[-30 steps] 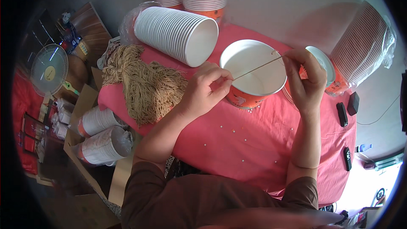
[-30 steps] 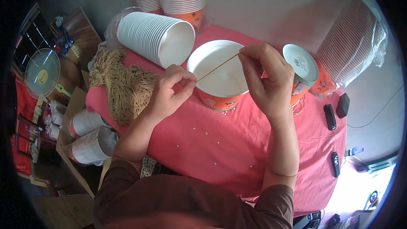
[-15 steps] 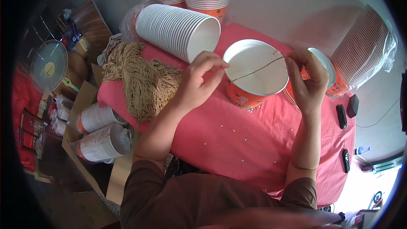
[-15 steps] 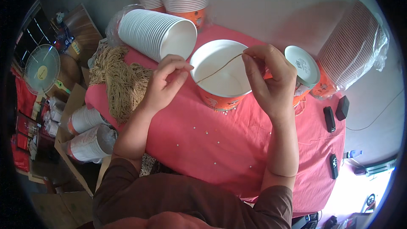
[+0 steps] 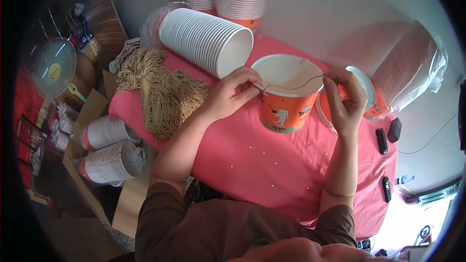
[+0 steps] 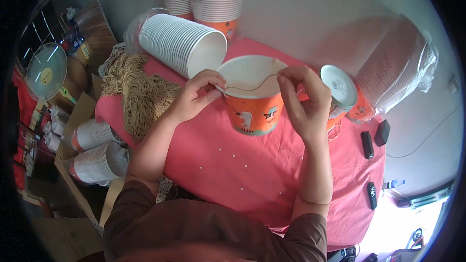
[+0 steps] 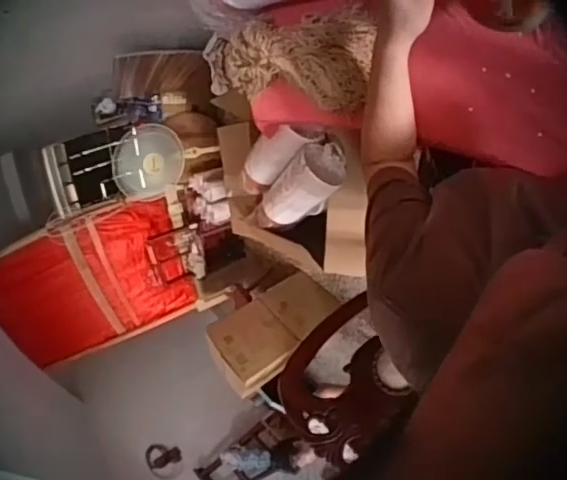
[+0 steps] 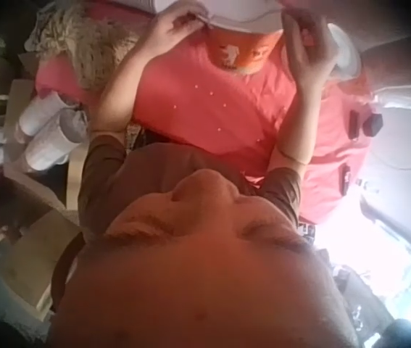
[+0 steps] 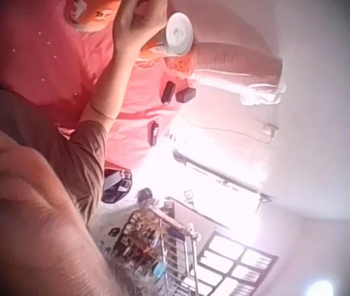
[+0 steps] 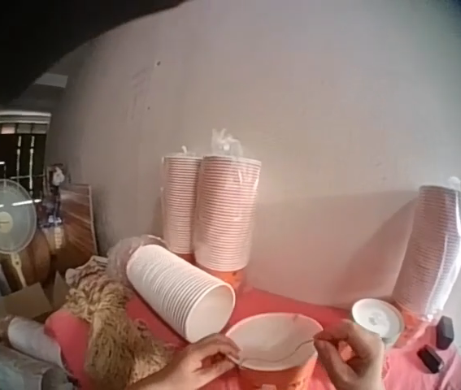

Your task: Attaching thin ropes to paper buckets to serve as handles.

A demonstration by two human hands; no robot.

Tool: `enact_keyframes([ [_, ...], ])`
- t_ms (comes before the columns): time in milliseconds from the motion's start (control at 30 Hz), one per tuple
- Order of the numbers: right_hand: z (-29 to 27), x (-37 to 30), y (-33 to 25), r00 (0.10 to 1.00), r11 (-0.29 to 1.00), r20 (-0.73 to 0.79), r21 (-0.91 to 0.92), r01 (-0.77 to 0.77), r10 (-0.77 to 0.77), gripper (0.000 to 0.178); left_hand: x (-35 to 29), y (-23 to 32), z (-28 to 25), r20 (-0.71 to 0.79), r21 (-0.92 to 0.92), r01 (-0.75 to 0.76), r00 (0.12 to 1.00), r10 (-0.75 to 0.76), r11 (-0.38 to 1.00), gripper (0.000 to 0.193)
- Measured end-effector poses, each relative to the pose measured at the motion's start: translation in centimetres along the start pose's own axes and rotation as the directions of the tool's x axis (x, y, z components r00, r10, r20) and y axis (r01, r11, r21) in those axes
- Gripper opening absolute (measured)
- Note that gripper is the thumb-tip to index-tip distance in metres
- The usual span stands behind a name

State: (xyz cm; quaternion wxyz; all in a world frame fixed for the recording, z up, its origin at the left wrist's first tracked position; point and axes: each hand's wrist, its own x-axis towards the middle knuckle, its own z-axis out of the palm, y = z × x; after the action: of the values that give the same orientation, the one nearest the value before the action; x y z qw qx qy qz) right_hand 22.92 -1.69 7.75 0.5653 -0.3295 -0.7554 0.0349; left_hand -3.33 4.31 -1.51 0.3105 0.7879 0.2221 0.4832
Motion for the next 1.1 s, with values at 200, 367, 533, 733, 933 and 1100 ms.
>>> enact_keyframes([
  [200, -0.9, 0.8, 0.2, 0.995, 0.981, -0.046, 0.176, -0.083, 0.092, 0.005, 0.1, 0.7, 0.4, -0.011, -0.431, 0.164, 0.982, -0.187, 0.887, 0.013],
  [367, -1.6, 2.5, 0.6, 0.991, 0.987, 0.119, 0.14, -0.077, 0.06, 0.003, 0.0, -0.2, -0.2, 0.019, -0.492, 0.234, 0.966, -0.258, 0.839, 0.017],
  [533, -2.5, 2.7, 0.8, 0.975, 0.951, 0.197, 0.266, -0.155, 0.104, 0.003, 0.0, 0.0, 0.0, 0.078, -0.47, 0.242, 0.969, -0.233, 0.849, 0.016],
  [733, -3.6, 2.5, 0.6, 0.959, 0.899, 0.223, 0.361, -0.248, 0.175, 0.005, -0.5, 0.7, 0.8, 0.018, -0.391, 0.101, 0.995, -0.103, 0.915, 0.012],
  [933, -4.8, 2.5, -0.6, 0.975, 0.93, 0.214, 0.343, -0.129, 0.056, 0.003, 0.2, 3.6, 0.8, 0.026, 0.095, -0.25, 0.968, 0.248, 0.964, 0.016],
  [1100, -3.8, 2.8, -1.3, 0.967, 0.934, 0.255, 0.338, -0.112, 0.023, 0.004, 0.0, 4.6, 0.9, 0.069, 0.231, -0.343, 0.939, 0.336, 0.91, 0.02],
])
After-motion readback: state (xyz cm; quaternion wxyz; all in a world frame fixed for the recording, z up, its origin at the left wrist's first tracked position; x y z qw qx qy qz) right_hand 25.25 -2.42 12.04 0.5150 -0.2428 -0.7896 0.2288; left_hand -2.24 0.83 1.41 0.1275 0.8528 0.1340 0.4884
